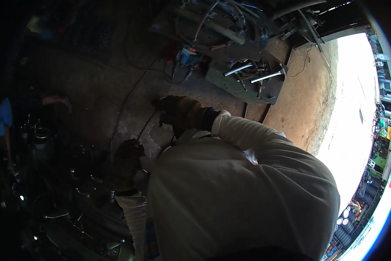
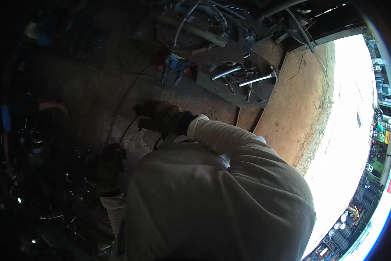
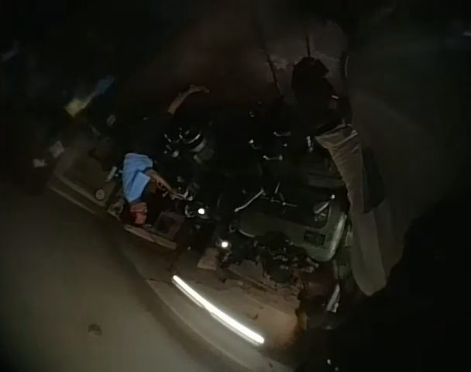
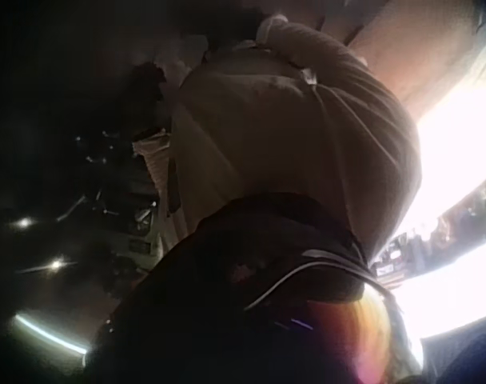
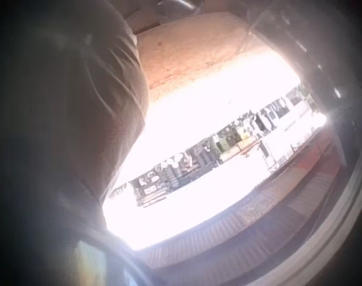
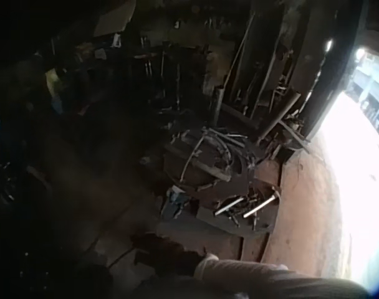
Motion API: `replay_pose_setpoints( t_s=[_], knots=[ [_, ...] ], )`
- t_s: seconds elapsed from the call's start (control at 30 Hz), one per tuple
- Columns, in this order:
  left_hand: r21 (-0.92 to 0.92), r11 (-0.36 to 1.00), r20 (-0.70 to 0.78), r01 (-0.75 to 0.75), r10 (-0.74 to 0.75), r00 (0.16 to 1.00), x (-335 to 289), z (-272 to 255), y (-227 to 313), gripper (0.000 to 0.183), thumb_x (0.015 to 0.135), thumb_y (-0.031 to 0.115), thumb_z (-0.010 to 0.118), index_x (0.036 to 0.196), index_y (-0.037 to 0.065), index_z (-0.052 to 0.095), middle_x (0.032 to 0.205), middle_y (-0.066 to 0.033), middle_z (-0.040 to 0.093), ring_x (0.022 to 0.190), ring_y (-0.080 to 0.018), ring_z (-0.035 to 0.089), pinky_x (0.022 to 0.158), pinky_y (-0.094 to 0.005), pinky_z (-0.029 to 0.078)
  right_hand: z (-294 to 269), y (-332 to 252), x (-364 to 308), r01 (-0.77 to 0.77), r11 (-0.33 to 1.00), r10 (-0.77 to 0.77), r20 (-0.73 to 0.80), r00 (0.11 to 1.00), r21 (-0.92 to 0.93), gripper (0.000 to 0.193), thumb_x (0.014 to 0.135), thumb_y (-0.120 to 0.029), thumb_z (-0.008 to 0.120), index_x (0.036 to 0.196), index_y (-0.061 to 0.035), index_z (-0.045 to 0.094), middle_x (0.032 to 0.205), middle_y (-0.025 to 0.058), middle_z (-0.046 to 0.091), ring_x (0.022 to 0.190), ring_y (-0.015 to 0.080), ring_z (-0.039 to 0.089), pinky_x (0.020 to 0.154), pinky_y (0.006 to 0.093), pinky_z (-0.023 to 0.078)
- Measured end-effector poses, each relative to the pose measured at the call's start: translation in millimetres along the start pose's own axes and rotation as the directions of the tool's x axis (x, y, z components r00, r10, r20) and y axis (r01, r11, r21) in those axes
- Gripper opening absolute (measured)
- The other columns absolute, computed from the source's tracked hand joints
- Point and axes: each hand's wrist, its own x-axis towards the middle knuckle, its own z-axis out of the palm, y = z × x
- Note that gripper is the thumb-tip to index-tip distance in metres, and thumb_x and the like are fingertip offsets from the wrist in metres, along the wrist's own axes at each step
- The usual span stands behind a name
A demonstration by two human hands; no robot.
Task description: The person positions a curved metal frame on a workbench and marks points on it using chalk. They then walk to a large metal machine, pull and bend a metal rod by hand, and return to the workbench to continue positioning the frame.
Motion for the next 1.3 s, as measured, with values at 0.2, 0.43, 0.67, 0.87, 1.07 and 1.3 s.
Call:
replay_pose_setpoints(
  t_s=[0.2, 0.43, 0.67, 0.87, 1.07, 1.3],
  knots=[
    [0.264, 0.951, -0.050, -0.163, 0.182, 0.982, 69, -123, -7, 0.018, 0.091, 0.017, 0.065, 0.104, 0.006, 0.064, 0.089, -0.0063, 0.066, 0.075, -0.0155, 0.065, 0.054, -0.0312, 0.050, -21, -15, 161, -0.109, 0.992, 0.081, 0.359, 0.930, 0.060, 0.054, 0.099, -0.035, 0.058, 0.146, -0.0111, 0.050, 0.131, 0.0100, 0.061, 0.115, 0.0293, 0.063, 0.100, 0.0404, 0.052],
    [0.286, 0.870, -0.110, -0.402, 0.446, 0.888, 163, -241, -7, 0.020, 0.100, 0.020, 0.059, 0.107, 0.002, 0.060, 0.086, -0.0049, 0.067, 0.063, -0.0112, 0.061, 0.052, -0.0254, 0.047, -10, -16, 347, -0.018, 0.981, -0.059, 0.384, 0.921, 0.194, 0.051, 0.096, -0.018, 0.060, 0.145, -0.0149, 0.051, 0.135, 0.0086, 0.060, 0.119, 0.0286, 0.062, 0.102, 0.0376, 0.051],
    [-0.384, 0.914, -0.073, -0.131, 0.112, 0.991, 315, -332, 86, 0.027, 0.097, 0.022, 0.065, 0.111, 0.000, 0.061, 0.090, -0.0068, 0.067, 0.060, -0.0132, 0.059, 0.057, -0.0265, 0.049, -24, 30, 465, 0.209, 0.977, -0.212, 0.235, 0.949, 0.038, 0.037, 0.101, -0.024, 0.052, 0.132, -0.0071, 0.063, 0.137, 0.0118, 0.061, 0.123, 0.0283, 0.060, 0.106, 0.0378, 0.048],
    [0.080, 0.933, 0.085, -0.352, 0.345, 0.935, 475, -455, 133, 0.017, 0.089, 0.010, 0.065, 0.103, 0.002, 0.069, 0.100, -0.0068, 0.068, 0.092, -0.0151, 0.065, 0.079, -0.0305, 0.054, -46, 35, 575, -0.211, 0.875, 0.206, 0.059, 0.977, 0.435, 0.035, 0.099, -0.011, 0.057, 0.133, -0.0036, 0.061, 0.127, 0.0121, 0.066, 0.112, 0.0234, 0.065, 0.095, 0.0354, 0.054],
    [0.429, 0.698, 0.485, -0.573, 0.357, 0.798, 616, -522, 244, 0.016, 0.089, 0.009, 0.065, 0.103, 0.006, 0.072, 0.109, -0.0076, 0.068, 0.101, -0.0200, 0.065, 0.085, -0.0350, 0.054, -65, 74, 629, -0.215, 0.887, 0.381, -0.382, 0.842, 0.409, 0.029, 0.098, -0.011, 0.057, 0.124, -0.0051, 0.066, 0.127, 0.0174, 0.064, 0.110, 0.0296, 0.066, 0.092, 0.0377, 0.055],
    [0.458, 0.765, 0.386, -0.452, 0.287, 0.877, 722, -517, 340, 0.013, 0.094, 0.016, 0.063, 0.101, 0.009, 0.072, 0.104, -0.0084, 0.070, 0.093, -0.0260, 0.067, 0.076, -0.0409, 0.054, -134, 133, 722, -0.289, 0.943, 0.208, -0.385, 0.899, -0.164, 0.031, 0.099, -0.022, 0.055, 0.121, -0.0028, 0.066, 0.117, 0.0189, 0.066, 0.111, 0.0337, 0.064, 0.099, 0.0396, 0.052]
  ],
)
